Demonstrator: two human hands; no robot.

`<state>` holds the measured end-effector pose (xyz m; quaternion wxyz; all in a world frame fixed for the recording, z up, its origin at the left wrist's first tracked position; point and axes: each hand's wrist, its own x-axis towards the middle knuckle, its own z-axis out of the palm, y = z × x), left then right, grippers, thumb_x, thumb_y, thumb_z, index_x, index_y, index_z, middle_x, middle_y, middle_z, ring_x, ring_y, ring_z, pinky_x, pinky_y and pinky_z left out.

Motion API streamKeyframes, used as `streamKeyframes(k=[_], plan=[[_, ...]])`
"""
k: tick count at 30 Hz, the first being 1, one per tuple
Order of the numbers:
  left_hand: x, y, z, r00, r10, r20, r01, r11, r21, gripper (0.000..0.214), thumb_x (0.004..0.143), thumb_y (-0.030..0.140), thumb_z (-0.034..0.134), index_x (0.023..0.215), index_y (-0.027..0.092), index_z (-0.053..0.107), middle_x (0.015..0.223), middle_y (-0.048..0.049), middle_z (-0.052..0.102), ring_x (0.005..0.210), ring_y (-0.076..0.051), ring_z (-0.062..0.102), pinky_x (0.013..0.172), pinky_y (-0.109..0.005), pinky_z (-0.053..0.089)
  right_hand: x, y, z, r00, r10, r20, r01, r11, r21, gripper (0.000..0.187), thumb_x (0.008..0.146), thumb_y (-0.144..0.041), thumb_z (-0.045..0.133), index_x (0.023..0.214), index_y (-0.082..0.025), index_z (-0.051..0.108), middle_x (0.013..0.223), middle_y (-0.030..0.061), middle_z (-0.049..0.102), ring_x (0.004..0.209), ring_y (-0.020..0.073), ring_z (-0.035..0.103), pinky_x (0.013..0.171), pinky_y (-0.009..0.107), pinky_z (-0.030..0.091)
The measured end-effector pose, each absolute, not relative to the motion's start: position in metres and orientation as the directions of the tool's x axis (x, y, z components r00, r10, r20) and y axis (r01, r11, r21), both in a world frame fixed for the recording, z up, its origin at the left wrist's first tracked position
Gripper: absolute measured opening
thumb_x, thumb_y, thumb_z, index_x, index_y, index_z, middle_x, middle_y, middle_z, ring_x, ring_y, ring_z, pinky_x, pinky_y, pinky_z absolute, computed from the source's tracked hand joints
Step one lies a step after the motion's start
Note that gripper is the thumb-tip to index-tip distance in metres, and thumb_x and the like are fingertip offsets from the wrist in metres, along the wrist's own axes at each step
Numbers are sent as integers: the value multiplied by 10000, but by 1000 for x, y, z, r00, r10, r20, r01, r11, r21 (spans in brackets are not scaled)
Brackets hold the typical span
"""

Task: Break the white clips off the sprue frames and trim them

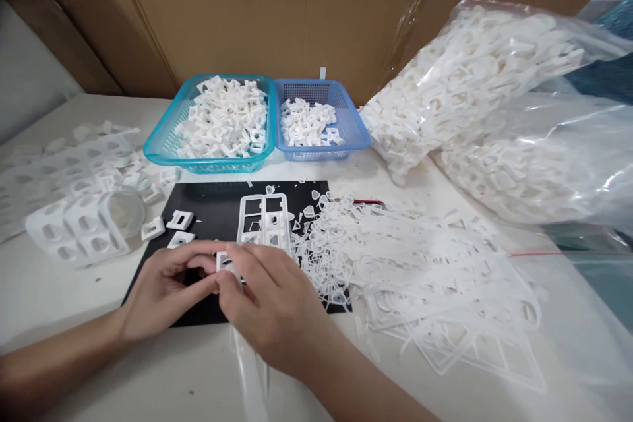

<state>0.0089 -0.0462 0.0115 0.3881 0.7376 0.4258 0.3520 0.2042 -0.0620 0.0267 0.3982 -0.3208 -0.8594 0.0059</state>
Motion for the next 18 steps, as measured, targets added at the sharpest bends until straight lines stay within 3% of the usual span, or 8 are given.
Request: streamKeyframes(k=[4, 9, 15, 18], plan=[[8, -46, 13, 371, 914, 165, 345, -301, 889, 225, 851, 174, 647, 1074, 202, 658, 608, 57, 661, 525, -79, 573, 564, -170, 490, 204, -62, 27, -490, 496, 717, 552, 813, -185, 117, 897, -61, 525, 929, -59, 638, 1035, 214, 720, 1033, 277, 677, 846, 382, 605], [8, -47, 14, 377, 899, 225, 344, -361, 867, 279, 820, 145, 685, 1087, 218, 656, 595, 74, 658, 516, -69, 563, 568, -159, 490, 207, -64, 30, -381, 509, 771, 581, 781, -229, 155, 893, -36, 500, 995, -64, 613, 1011, 231, 722, 1062, 277, 671, 859, 396, 615], [7, -47, 13, 352, 927, 128, 279, -234, 931, 223, 835, 154, 677, 1053, 201, 666, 618, 48, 710, 554, -98, 665, 599, -188, 536, 228, -69, 39, -167, 607, 777, 729, 606, -317, 506, 860, -38, 560, 1302, -282, 531, 1156, 59, 704, 998, 222, 704, 776, 365, 643], [6, -46, 13, 318, 944, 91, 229, -169, 958, 241, 838, 160, 677, 1075, 194, 659, 641, 33, 723, 596, -118, 692, 635, -214, 562, 238, -64, 44, -17, 624, 781, 775, 502, -384, 503, 832, -4, 579, 1256, -275, 577, 1124, 59, 713, 970, 245, 709, 768, 402, 626]])
